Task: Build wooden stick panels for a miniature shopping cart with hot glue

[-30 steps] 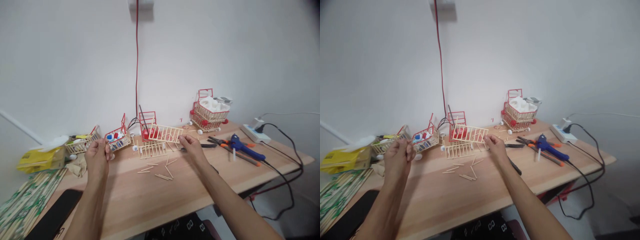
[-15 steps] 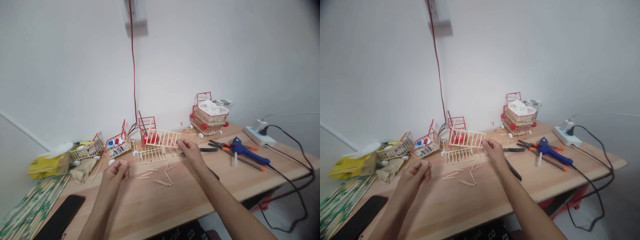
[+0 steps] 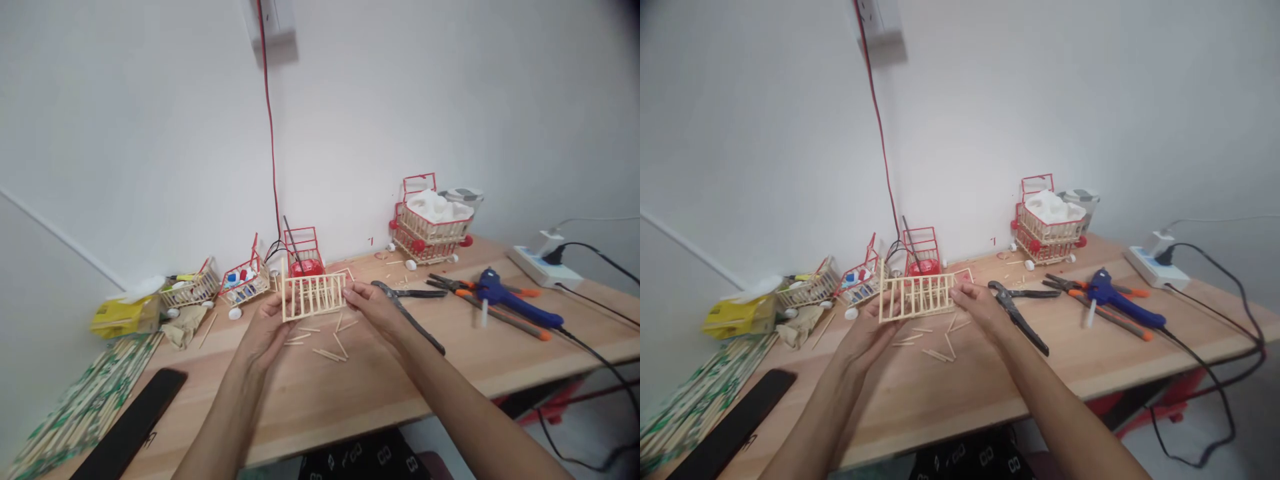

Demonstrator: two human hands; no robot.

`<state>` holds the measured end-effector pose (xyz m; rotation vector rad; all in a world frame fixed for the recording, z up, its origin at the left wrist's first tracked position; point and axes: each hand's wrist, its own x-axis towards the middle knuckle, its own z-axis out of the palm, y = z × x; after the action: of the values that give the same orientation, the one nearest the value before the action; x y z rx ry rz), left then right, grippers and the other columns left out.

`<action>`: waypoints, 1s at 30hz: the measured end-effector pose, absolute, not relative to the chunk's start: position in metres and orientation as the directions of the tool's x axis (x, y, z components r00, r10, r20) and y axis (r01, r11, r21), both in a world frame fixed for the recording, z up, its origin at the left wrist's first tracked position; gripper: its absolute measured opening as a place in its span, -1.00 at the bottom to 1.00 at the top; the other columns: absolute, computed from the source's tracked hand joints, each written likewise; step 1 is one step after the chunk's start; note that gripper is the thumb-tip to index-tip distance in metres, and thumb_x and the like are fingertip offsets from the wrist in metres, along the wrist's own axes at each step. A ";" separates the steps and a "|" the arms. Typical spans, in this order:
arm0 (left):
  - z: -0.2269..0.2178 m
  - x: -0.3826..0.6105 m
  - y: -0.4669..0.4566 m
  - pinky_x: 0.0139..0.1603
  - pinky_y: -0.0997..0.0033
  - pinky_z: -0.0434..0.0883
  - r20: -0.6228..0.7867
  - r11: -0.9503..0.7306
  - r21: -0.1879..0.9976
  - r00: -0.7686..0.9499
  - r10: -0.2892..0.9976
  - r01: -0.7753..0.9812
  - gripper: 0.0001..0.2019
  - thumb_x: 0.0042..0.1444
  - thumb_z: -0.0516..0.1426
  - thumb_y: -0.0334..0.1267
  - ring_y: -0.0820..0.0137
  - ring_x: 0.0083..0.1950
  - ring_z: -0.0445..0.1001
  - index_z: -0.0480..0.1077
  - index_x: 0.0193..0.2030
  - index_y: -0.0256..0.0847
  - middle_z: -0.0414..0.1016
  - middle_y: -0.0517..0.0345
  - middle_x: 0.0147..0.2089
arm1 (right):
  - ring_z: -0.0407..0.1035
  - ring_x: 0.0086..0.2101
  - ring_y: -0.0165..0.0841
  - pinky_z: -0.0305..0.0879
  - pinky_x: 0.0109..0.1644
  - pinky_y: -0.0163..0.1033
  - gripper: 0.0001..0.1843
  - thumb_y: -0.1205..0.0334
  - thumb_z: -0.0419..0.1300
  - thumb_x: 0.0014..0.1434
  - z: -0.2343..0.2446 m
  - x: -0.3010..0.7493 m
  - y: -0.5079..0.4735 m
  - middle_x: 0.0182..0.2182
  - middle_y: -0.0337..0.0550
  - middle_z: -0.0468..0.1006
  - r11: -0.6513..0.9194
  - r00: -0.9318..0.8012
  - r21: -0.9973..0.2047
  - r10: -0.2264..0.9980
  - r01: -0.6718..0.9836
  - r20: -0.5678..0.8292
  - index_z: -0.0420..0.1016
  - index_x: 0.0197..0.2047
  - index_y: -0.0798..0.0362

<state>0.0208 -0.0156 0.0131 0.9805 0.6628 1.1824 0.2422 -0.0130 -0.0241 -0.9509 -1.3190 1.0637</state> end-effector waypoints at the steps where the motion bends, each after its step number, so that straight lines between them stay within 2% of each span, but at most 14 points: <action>1: 0.011 0.025 -0.017 -0.11 0.43 0.43 0.064 0.073 0.887 0.277 0.959 -0.457 -0.62 -0.31 0.41 -0.39 0.41 -0.21 0.51 0.54 -0.25 -0.21 0.58 0.11 -0.23 | 0.07 -0.51 -0.46 0.02 -0.38 -0.32 -0.58 -0.16 0.23 0.02 -0.024 0.242 -0.013 -0.56 -0.34 0.23 0.257 -0.043 -0.964 0.965 -0.069 0.260 0.34 -0.49 0.06; 6: 0.006 0.039 -0.024 -0.13 0.46 0.43 0.091 0.057 0.858 0.259 0.962 -0.510 -0.60 -0.36 0.41 -0.43 0.43 -0.23 0.50 0.52 -0.27 -0.19 0.56 0.18 -0.26 | 0.04 -0.53 -0.48 -0.05 -0.41 -0.32 -0.56 -0.15 0.26 -0.01 -0.024 0.240 -0.015 -0.59 -0.35 0.21 0.227 -0.090 -0.968 0.967 -0.110 0.237 0.32 -0.52 0.07; 10: 0.003 0.043 -0.022 -0.13 0.43 0.43 0.086 0.066 0.853 0.265 0.960 -0.518 -0.69 -0.25 0.38 -0.35 0.43 -0.25 0.50 0.51 -0.29 -0.19 0.54 0.18 -0.29 | 0.02 -0.54 -0.49 -0.09 -0.43 -0.33 -0.54 -0.16 0.27 -0.02 -0.029 0.238 -0.012 -0.60 -0.37 0.19 0.216 -0.103 -0.968 0.968 -0.129 0.230 0.30 -0.54 0.07; 15: -0.003 0.042 -0.018 -0.17 0.42 0.42 0.089 0.043 0.874 0.246 0.965 -0.484 -0.78 -0.28 0.38 -0.33 0.44 -0.32 0.49 0.50 -0.42 -0.21 0.53 0.20 -0.38 | 0.02 -0.54 -0.49 -0.12 -0.43 -0.32 -0.53 -0.19 0.24 0.00 -0.038 0.239 -0.006 -0.60 -0.37 0.19 0.196 -0.150 -0.974 0.966 -0.109 0.211 0.30 -0.52 0.07; 19: -0.001 0.032 -0.017 -0.19 0.41 0.40 0.122 -0.045 0.928 0.187 0.975 -0.370 -0.77 -0.28 0.38 -0.28 0.42 -0.32 0.49 0.50 -0.42 -0.23 0.55 0.16 -0.36 | 0.02 -0.54 -0.49 -0.12 -0.43 -0.32 -0.57 -0.15 0.26 0.00 -0.037 0.240 -0.007 -0.60 -0.37 0.19 0.196 -0.145 -0.974 0.967 -0.113 0.211 0.34 -0.50 0.07; 22: 0.003 0.016 -0.019 -0.24 0.44 0.38 0.155 -0.134 0.981 0.148 0.977 -0.141 -0.77 -0.27 0.38 -0.28 0.43 -0.37 0.46 0.51 -0.41 -0.23 0.54 0.18 -0.40 | 0.01 -0.54 -0.49 -0.13 -0.43 -0.32 -0.58 -0.14 0.25 0.01 -0.033 0.240 -0.010 -0.60 -0.38 0.18 0.210 -0.122 -0.971 0.967 -0.115 0.224 0.36 -0.48 0.08; 25: 0.004 -0.005 -0.022 -0.25 0.47 0.36 0.219 -0.228 0.972 0.145 0.965 0.048 -0.82 -0.19 0.35 -0.27 0.44 -0.37 0.42 0.53 -0.39 -0.23 0.53 0.17 -0.38 | 0.02 -0.54 -0.49 -0.13 -0.43 -0.32 -0.58 -0.13 0.25 0.03 -0.032 0.241 -0.010 -0.59 -0.38 0.19 0.222 -0.113 -0.970 0.966 -0.098 0.233 0.36 -0.48 0.09; 28: -0.002 -0.027 -0.025 -0.32 0.54 0.32 0.237 -0.248 0.963 0.115 0.965 0.100 -0.84 -0.11 0.32 -0.23 0.49 -0.40 0.37 0.53 -0.38 -0.23 0.50 0.18 -0.41 | 0.01 -0.54 -0.50 -0.13 -0.43 -0.32 -0.58 -0.12 0.26 0.03 -0.034 0.243 -0.009 -0.61 -0.39 0.17 0.210 -0.106 -0.971 0.969 -0.112 0.222 0.33 -0.51 0.08; 30: -0.006 -0.041 -0.029 -0.30 0.55 0.34 0.218 -0.225 0.969 0.073 0.973 0.102 -0.82 -0.11 0.33 -0.21 0.48 -0.37 0.40 0.52 -0.37 -0.24 0.51 0.17 -0.40 | 0.01 -0.55 -0.50 -0.13 -0.44 -0.32 -0.57 -0.10 0.28 0.02 -0.036 0.244 -0.007 -0.61 -0.39 0.17 0.200 -0.087 -0.968 0.973 -0.153 0.215 0.31 -0.54 0.08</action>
<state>-0.0408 -0.0285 -0.0056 1.4844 1.1293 1.2710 0.2437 -0.0074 -0.0356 -0.8993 -1.2683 1.1909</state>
